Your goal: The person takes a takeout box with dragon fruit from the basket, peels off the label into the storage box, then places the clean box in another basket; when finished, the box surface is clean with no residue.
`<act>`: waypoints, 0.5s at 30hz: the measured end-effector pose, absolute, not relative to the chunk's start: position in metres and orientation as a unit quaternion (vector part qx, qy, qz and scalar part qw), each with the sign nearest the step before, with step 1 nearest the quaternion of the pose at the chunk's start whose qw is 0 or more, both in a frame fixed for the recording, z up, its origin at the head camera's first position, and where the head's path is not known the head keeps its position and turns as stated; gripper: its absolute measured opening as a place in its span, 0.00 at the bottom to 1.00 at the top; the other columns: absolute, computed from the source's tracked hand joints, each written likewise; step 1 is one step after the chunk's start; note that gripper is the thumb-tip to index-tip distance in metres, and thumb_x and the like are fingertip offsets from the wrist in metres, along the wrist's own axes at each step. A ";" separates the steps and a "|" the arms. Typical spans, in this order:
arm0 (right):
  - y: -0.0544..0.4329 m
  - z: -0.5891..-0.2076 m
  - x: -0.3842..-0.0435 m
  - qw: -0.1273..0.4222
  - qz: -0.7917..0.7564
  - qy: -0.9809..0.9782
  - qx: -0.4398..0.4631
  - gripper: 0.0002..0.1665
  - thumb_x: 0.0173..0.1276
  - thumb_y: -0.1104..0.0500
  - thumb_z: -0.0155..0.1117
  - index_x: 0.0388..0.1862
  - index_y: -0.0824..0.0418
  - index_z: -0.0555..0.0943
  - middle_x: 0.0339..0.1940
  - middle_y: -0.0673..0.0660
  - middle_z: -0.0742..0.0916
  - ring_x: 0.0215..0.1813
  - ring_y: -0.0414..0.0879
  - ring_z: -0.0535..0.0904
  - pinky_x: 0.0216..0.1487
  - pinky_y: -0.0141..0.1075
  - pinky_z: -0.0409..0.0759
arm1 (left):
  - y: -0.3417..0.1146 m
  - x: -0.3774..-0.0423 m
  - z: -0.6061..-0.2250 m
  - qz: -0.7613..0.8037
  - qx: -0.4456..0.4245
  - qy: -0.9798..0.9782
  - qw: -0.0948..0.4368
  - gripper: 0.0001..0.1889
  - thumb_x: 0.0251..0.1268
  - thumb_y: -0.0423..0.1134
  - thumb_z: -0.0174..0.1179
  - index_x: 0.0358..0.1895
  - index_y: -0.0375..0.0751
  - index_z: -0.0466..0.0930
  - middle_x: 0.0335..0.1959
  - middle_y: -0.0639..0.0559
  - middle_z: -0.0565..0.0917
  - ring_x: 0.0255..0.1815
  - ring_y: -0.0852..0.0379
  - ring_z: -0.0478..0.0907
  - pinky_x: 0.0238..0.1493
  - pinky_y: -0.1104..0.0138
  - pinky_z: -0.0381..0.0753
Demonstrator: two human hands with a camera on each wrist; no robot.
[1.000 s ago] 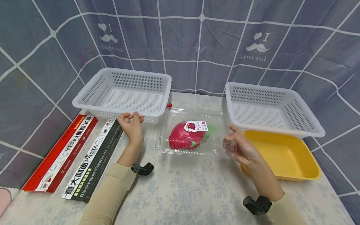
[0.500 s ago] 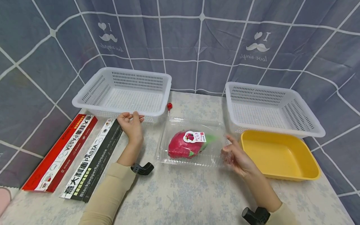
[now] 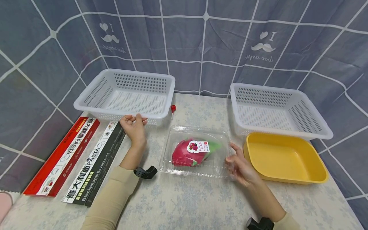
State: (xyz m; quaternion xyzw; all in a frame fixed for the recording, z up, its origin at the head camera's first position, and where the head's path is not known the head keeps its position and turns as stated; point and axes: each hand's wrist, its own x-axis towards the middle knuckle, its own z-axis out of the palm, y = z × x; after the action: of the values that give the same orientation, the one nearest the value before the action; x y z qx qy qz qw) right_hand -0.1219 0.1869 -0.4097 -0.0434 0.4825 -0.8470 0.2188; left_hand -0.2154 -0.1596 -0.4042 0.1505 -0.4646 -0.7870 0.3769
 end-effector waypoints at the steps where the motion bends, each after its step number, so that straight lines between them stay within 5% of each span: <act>1: 0.187 -0.412 -0.122 0.218 -0.848 0.481 -0.049 0.39 0.62 0.74 0.47 0.66 0.52 0.44 0.22 0.47 0.77 0.19 0.33 0.72 0.14 0.20 0.69 | -0.160 -0.215 -0.404 -0.787 0.152 -0.465 0.376 0.12 0.68 0.23 0.51 0.41 0.39 0.58 0.33 0.46 0.65 0.22 0.60 0.79 0.27 0.74 0.80; 15: 0.192 -0.426 -0.118 0.217 -0.841 0.487 -0.095 0.41 0.64 0.74 0.47 0.68 0.48 0.45 0.25 0.45 0.80 0.19 0.34 0.75 0.17 0.21 0.70 | -0.160 -0.214 -0.401 -0.789 0.163 -0.464 0.368 0.12 0.68 0.23 0.51 0.41 0.40 0.57 0.33 0.47 0.65 0.21 0.60 0.78 0.27 0.75 0.80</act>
State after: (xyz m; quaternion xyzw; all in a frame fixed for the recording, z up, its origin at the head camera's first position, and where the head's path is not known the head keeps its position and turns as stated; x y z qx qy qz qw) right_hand -0.1177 0.1925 -0.4263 -0.0951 0.4866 -0.8408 0.2174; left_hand -0.2144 -0.1596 -0.4011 0.1628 -0.4644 -0.7889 0.3680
